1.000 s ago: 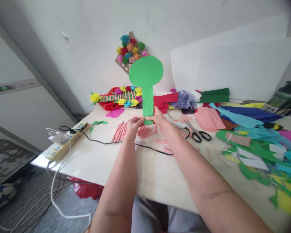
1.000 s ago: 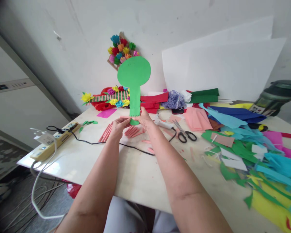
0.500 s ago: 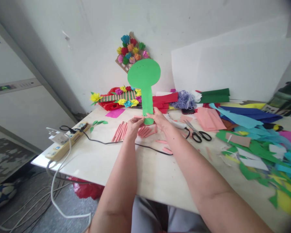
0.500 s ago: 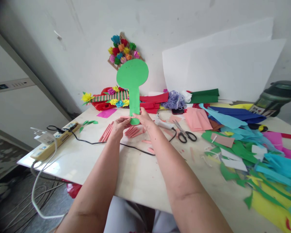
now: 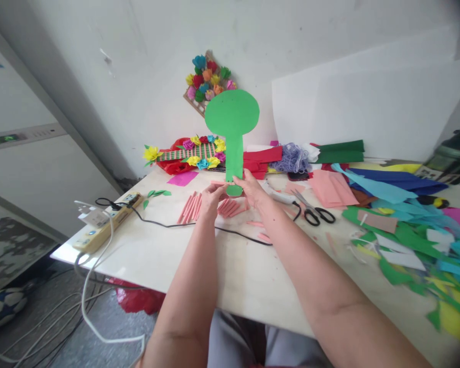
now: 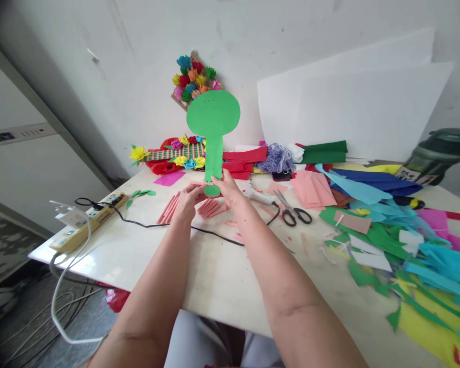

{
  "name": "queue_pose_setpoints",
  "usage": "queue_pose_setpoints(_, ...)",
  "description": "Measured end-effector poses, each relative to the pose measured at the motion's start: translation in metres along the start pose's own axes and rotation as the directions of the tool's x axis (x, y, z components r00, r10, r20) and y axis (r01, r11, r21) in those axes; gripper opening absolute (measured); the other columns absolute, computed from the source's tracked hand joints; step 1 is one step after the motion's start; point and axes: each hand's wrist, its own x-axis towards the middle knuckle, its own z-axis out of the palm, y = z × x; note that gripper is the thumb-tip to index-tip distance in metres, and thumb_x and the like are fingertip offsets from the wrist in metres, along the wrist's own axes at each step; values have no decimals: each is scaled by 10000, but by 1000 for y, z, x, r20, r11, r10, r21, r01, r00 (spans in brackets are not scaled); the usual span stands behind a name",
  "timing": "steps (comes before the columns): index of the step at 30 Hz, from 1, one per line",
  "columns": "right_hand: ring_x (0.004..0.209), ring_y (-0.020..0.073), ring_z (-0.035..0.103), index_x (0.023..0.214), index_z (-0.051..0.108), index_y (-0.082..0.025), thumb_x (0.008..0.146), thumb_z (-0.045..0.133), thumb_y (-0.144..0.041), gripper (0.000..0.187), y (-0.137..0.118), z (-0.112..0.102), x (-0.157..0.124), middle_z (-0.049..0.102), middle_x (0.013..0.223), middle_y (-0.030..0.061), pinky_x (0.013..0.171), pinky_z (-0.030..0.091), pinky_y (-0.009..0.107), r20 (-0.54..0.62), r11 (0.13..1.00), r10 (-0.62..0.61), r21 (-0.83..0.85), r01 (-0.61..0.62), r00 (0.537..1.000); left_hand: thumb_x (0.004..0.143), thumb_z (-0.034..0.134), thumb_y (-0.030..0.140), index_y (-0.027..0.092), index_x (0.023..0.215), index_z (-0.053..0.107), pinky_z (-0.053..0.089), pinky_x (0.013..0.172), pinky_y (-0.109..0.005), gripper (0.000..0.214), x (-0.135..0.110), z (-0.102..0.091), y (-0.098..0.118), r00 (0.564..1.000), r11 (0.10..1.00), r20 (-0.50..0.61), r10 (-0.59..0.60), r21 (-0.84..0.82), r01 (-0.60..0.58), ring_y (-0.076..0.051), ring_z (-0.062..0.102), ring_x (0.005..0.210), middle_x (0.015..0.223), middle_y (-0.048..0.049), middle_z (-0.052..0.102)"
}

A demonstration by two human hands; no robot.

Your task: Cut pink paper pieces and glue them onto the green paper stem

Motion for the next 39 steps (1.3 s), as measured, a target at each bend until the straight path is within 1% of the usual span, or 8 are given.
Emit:
queue_pose_setpoints(7,781,167,627,1124,444,-277,709,657,-293,466,4,6,-2,647,971,17,720,527,370,46,999,5,33,-7,999,494,766,387,117,715,675,458,560,-244,360,1,2,-2,999,999,-31,42,1,-42,-111,558,537,624,-31,640)
queue_pose_setpoints(12,745,157,619,1082,462,-263,698,662,-316,436,5,8,-4,649,938,12,725,524,365,36,1000,1,24,-2,999,469,781,364,121,713,668,459,572,-243,362,2,2,-3,997,998,-51,56,-9,-56,-125,576,571,631,-29,645)
queue_pose_setpoints(18,790,168,621,1103,460,-277,704,654,-304,445,5,10,-5,652,922,8,751,514,363,37,1000,-18,2,18,999,489,761,337,122,688,671,461,576,-260,307,2,3,-3,996,999,-77,51,16,-49,-136,580,567,626,-36,648)
queue_pose_setpoints(22,793,160,618,1137,456,-274,713,644,-291,464,4,12,-6,650,904,6,756,510,344,24,1000,-26,-4,26,999,490,749,325,120,698,672,467,591,-269,302,1,3,-2,997,999,-64,49,11,-49,-150,595,593,640,-43,653)
queue_pose_setpoints(27,741,149,609,1164,441,-287,719,637,-312,487,-2,14,-11,638,909,1,700,520,326,36,999,-33,1,33,999,542,682,336,121,700,655,477,612,-265,268,-1,2,1,995,998,-85,51,-39,-54,-140,592,594,613,-23,627)
queue_pose_setpoints(32,647,139,596,1178,433,-299,718,630,-338,502,-4,14,-12,631,938,10,595,520,313,33,1000,7,-30,-6,999,534,673,304,124,679,652,461,593,-251,231,2,0,-1,990,994,-113,85,-54,-92,-111,547,538,566,2,594)
queue_pose_setpoints(37,708,152,611,1181,440,-284,695,657,-343,535,2,11,-7,636,925,11,655,528,329,20,1000,-24,-11,24,1000,535,689,327,125,667,636,457,625,-265,247,5,-1,-5,990,995,-95,102,-12,-104,-121,544,554,561,0,584)
queue_pose_setpoints(39,716,154,611,1186,435,-289,700,651,-341,534,3,10,-6,637,920,10,645,529,325,16,999,-29,-13,30,999,549,673,351,133,663,623,457,639,-274,251,5,-2,-6,991,995,-92,98,-7,-99,-126,546,564,573,-3,583)
